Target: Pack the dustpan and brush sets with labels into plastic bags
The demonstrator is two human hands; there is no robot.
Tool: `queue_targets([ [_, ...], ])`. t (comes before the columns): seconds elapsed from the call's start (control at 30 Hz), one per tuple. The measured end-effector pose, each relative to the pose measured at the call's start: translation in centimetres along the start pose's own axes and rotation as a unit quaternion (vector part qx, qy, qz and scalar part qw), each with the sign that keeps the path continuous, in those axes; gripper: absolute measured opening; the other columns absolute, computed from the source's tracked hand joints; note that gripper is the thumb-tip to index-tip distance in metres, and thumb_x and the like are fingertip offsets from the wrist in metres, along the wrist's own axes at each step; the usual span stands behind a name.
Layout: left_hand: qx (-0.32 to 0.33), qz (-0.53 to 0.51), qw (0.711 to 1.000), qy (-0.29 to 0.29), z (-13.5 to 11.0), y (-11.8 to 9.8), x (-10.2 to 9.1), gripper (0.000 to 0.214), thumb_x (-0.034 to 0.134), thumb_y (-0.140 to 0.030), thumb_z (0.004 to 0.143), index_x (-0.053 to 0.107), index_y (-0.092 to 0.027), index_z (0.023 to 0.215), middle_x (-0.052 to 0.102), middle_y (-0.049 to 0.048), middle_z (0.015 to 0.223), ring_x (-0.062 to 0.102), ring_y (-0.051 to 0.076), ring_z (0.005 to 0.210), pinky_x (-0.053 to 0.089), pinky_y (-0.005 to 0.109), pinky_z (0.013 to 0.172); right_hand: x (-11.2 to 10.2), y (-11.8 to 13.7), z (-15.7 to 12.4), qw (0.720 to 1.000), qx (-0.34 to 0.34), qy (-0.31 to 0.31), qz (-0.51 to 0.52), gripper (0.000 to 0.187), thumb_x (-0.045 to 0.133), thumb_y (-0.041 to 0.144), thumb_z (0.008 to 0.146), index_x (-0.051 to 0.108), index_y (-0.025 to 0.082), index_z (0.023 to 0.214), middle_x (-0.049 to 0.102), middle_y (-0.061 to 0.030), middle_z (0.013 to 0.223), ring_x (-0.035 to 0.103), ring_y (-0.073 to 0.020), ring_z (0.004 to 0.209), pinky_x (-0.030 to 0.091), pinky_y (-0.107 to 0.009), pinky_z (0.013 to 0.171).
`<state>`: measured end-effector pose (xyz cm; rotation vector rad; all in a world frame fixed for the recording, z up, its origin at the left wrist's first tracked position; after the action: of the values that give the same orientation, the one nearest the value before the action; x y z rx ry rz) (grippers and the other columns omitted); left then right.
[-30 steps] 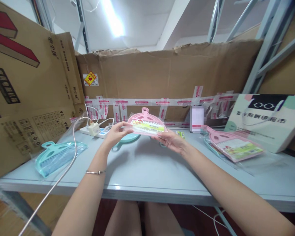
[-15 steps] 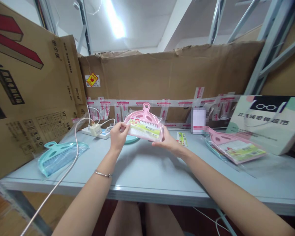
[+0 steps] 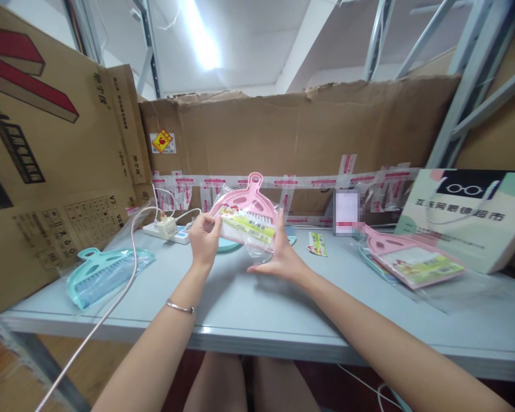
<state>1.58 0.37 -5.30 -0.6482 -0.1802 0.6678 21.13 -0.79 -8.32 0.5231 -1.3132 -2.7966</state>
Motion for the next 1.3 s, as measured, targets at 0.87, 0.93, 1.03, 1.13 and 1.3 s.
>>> queue_targets([
  [0.87, -0.191, -0.172, 0.913, 0.318, 0.2, 1.5, 0.5, 0.055, 0.067, -0.021, 0.064, 0.039, -0.018, 0.111, 0.058, 0.0049, 0.096, 0.059, 0.018, 0.09, 0.048, 0.032, 0.077, -2.5, -3.2, 2.1, 0.952, 0.107, -0.177, 0.226, 0.086, 0.071, 0.027, 0.057, 0.037, 0.024, 0.136, 0.068, -0.0057, 0.104, 0.064, -0.0179, 0.089, 0.049, -0.034, 0.083],
  [0.93, -0.213, -0.151, 0.884, 0.388, 0.0, 1.8, 0.3, 0.047, 0.065, -0.015, 0.062, 0.046, -0.016, 0.105, 0.058, 0.0062, 0.103, 0.057, 0.019, 0.098, 0.046, 0.032, 0.083, -2.8, -4.3, 2.2, 0.951, 0.171, -0.117, 0.228, 0.06, 0.071, 0.023, 0.05, 0.057, 0.018, 0.108, 0.069, -0.0046, 0.089, 0.064, -0.0193, 0.08, 0.049, -0.033, 0.077],
  [1.03, -0.233, -0.113, 0.871, 0.419, -0.1, 2.4, 0.0, 0.045, 0.059, -0.008, 0.059, 0.049, -0.016, 0.101, 0.058, 0.0055, 0.105, 0.055, 0.018, 0.099, 0.045, 0.029, 0.082, -3.0, -5.1, 2.3, 0.951, 0.209, -0.06, 0.222, 0.04, 0.066, 0.014, 0.045, 0.057, 0.019, 0.083, 0.067, -0.0001, 0.076, 0.062, -0.0172, 0.073, 0.047, -0.029, 0.07],
  [1.13, -0.253, -0.095, 0.865, 0.422, 0.0, 3.1, 0.0, 0.045, 0.058, -0.008, 0.057, 0.049, -0.016, 0.1, 0.057, 0.006, 0.106, 0.055, 0.018, 0.096, 0.045, 0.026, 0.074, -3.0, -5.1, 2.1, 0.949, 0.216, -0.047, 0.223, 0.039, 0.064, 0.011, 0.045, 0.053, 0.02, 0.081, 0.066, 0.0019, 0.077, 0.062, -0.0152, 0.073, 0.046, -0.027, 0.069],
  [1.3, -0.276, -0.109, 0.845, 0.445, 0.1, 3.8, 0.1, 0.047, 0.059, -0.01, 0.055, 0.048, -0.018, 0.101, 0.057, 0.0058, 0.107, 0.056, 0.017, 0.092, 0.042, 0.021, 0.061, -3.4, -5.2, 2.0, 0.95, 0.217, -0.029, 0.224, 0.042, 0.07, 0.012, 0.045, 0.053, 0.019, 0.082, 0.067, 0.0012, 0.08, 0.062, -0.0151, 0.073, 0.046, -0.028, 0.071],
])
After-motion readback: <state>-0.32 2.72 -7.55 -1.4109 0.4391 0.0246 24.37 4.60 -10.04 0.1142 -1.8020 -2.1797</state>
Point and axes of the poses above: each hand's wrist, its own z-axis towards the middle knuckle, its own x-axis out of the palm, y = z × x, the point moved 1 cm from there along z, towards the middle knuckle
